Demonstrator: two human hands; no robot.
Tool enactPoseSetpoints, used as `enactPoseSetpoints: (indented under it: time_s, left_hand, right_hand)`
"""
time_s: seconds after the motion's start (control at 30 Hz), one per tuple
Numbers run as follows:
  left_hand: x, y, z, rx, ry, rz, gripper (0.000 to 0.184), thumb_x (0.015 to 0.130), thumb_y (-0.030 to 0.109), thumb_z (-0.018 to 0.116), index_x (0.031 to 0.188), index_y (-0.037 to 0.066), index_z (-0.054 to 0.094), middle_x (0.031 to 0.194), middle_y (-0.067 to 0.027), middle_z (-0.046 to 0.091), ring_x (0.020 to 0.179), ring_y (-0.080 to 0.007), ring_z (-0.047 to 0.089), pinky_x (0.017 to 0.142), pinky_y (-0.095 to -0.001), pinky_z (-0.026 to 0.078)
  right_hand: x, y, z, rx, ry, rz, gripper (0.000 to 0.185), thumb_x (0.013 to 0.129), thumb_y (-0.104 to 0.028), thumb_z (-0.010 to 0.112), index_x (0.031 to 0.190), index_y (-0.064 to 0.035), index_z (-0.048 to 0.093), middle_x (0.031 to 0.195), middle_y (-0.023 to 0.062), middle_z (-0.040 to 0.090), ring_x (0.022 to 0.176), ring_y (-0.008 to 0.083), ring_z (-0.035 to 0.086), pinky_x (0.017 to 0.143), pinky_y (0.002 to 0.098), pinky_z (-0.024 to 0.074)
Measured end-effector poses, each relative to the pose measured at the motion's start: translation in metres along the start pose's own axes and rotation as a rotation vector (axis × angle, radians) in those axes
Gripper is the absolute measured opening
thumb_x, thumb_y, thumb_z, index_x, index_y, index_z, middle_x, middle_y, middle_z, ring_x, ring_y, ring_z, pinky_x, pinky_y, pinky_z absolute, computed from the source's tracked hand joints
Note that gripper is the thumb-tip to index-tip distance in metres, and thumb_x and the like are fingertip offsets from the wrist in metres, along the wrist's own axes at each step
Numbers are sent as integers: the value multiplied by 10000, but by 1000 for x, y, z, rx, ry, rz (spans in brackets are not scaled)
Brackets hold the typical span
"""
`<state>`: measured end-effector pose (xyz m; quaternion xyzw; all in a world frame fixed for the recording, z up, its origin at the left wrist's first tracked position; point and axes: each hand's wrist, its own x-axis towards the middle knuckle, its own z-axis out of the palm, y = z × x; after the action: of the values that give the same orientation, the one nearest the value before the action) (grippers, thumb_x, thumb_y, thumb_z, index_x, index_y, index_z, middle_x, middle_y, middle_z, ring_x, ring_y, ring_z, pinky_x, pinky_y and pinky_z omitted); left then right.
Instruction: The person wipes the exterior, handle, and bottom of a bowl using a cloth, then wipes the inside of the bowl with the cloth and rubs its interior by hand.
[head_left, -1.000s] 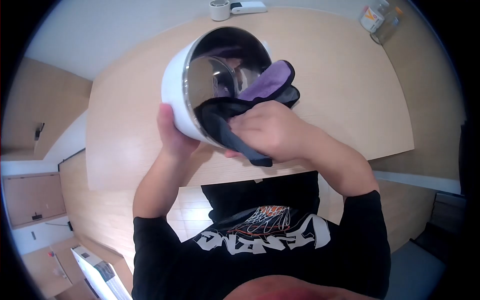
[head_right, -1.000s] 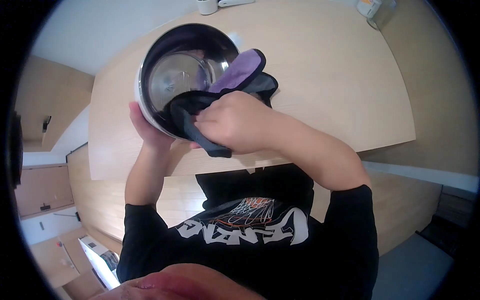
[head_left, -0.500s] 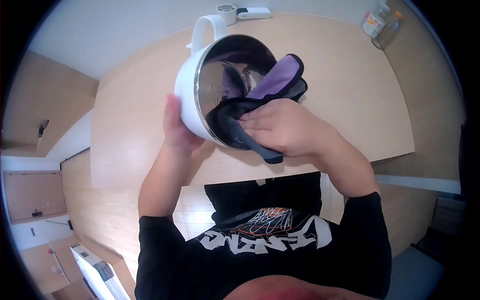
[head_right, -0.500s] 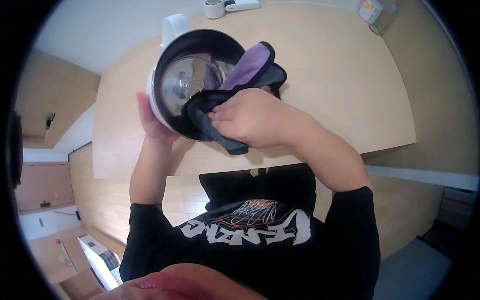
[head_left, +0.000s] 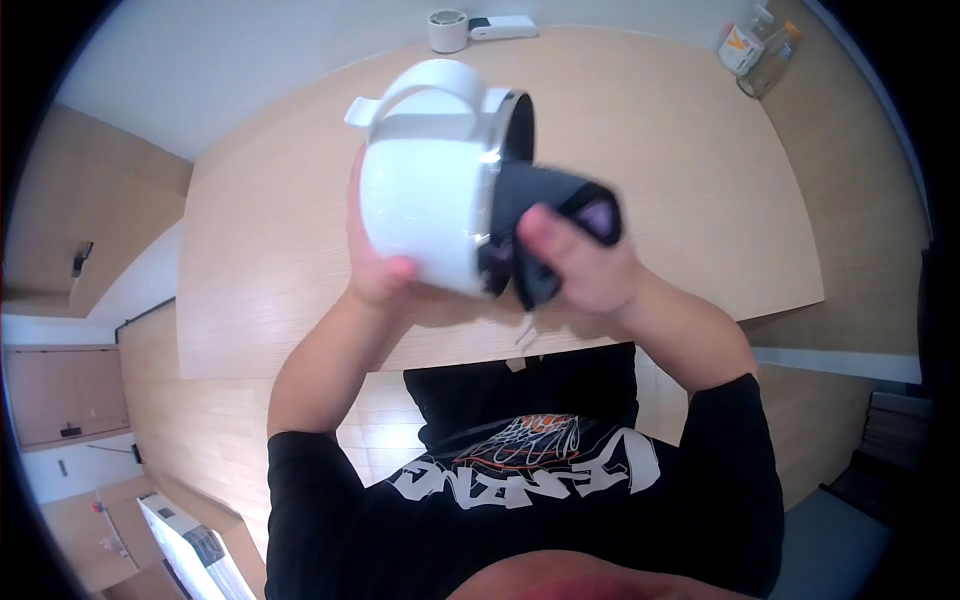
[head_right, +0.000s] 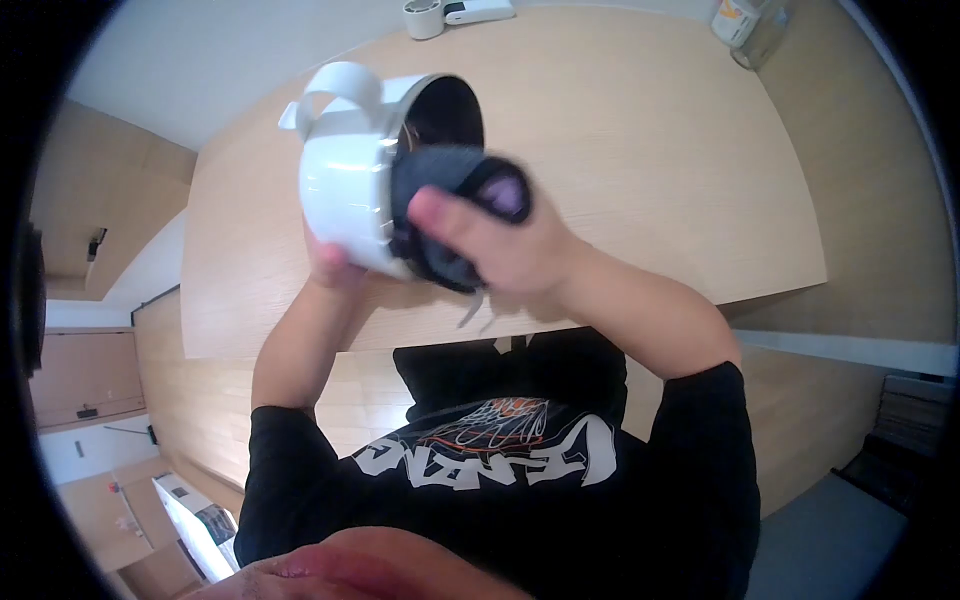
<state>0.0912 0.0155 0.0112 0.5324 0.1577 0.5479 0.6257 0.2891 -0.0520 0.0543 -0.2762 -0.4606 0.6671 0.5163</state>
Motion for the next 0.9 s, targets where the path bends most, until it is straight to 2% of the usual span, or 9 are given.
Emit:
enactPoseSetpoints:
  time_s: [0.07, 0.17, 0.23, 0.4, 0.53, 0.67, 0.7, 0.8, 0.9]
  left_hand:
    - [-4, 0, 6, -340, -42, -88, 1045, 718, 631, 722, 1470, 30, 315, 1358, -192, 493, 1234, -309, 533, 1014, -457, 487]
    - [-3, 2, -5, -485, 16, -164, 952, 862, 752, 383, 1462, 14, 353, 1387, -172, 494, 1204, -304, 544, 1001, -431, 464]
    - [1, 4, -12, -449, 9, -185, 894, 905, 711, 334, 1467, 16, 349, 1391, -180, 494, 1229, -302, 529, 1026, -429, 447]
    - [4, 9, -1, -527, 120, -331, 794, 959, 627, 297, 1484, 34, 340, 1448, -170, 465, 1322, -315, 463, 1122, -445, 360]
    - [5, 13, 0, -586, 236, -432, 725, 962, 560, 368, 1459, 33, 370, 1429, -174, 481, 1303, -323, 482, 1093, -465, 398]
    - [5, 14, -3, -409, 302, -271, 746, 946, 582, 374, 1464, 46, 377, 1440, -170, 471, 1336, -332, 448, 1108, -473, 369]
    - [1, 13, -7, -360, 233, -220, 744, 945, 574, 373, 1460, 36, 380, 1439, -176, 470, 1336, -331, 449, 1110, -467, 368]
    - [-1, 12, -14, -259, 81, -126, 784, 919, 582, 376, 1449, 3, 385, 1421, -190, 486, 1320, -329, 468, 1104, -458, 375]
    - [2, 14, -8, -262, -81, -70, 836, 894, 628, 374, 1449, 4, 388, 1399, -196, 506, 1287, -330, 497, 1093, -457, 387]
  right_hand:
    - [-3, -13, -10, 313, 87, -164, 364, 977, -248, 623, 1263, -28, 574, 1179, 88, 648, 1072, 154, 626, 941, 312, 521]
    - [-4, -37, -27, 39, 104, -554, 395, 995, -185, 583, 1343, -13, 508, 1282, 119, 603, 1156, 206, 600, 1020, 354, 486]
    - [3, -43, -38, -279, 149, -733, 517, 997, -149, 524, 1458, 9, 348, 1406, 190, 488, 1270, 305, 526, 1083, 441, 433]
    - [60, -60, -27, -1838, -376, -1076, 341, 831, -136, 624, 1169, -128, 661, 1222, 3, 651, 1140, 171, 608, 922, 317, 476]
    - [90, -40, -49, -2186, -361, -863, 252, 858, -183, 592, 1066, -187, 734, 1133, -67, 691, 1136, 137, 601, 1009, 305, 438]
    - [80, -38, -28, -2265, -575, -367, 257, 868, -216, 574, 1046, -122, 733, 1126, -8, 698, 1158, 171, 587, 1020, 296, 410]
    - [81, -40, -23, -2155, -716, -141, 355, 854, -302, 588, 1048, -31, 709, 1140, 118, 688, 1160, 258, 585, 1025, 329, 404]
    - [56, -20, -28, -1772, -825, -433, 529, 869, -431, 584, 1018, 71, 660, 1079, 248, 662, 1094, 372, 591, 984, 406, 429]
    - [42, -4, 4, -1233, -741, -203, 691, 890, -540, 540, 994, 141, 596, 1060, 334, 611, 1014, 469, 577, 940, 473, 441]
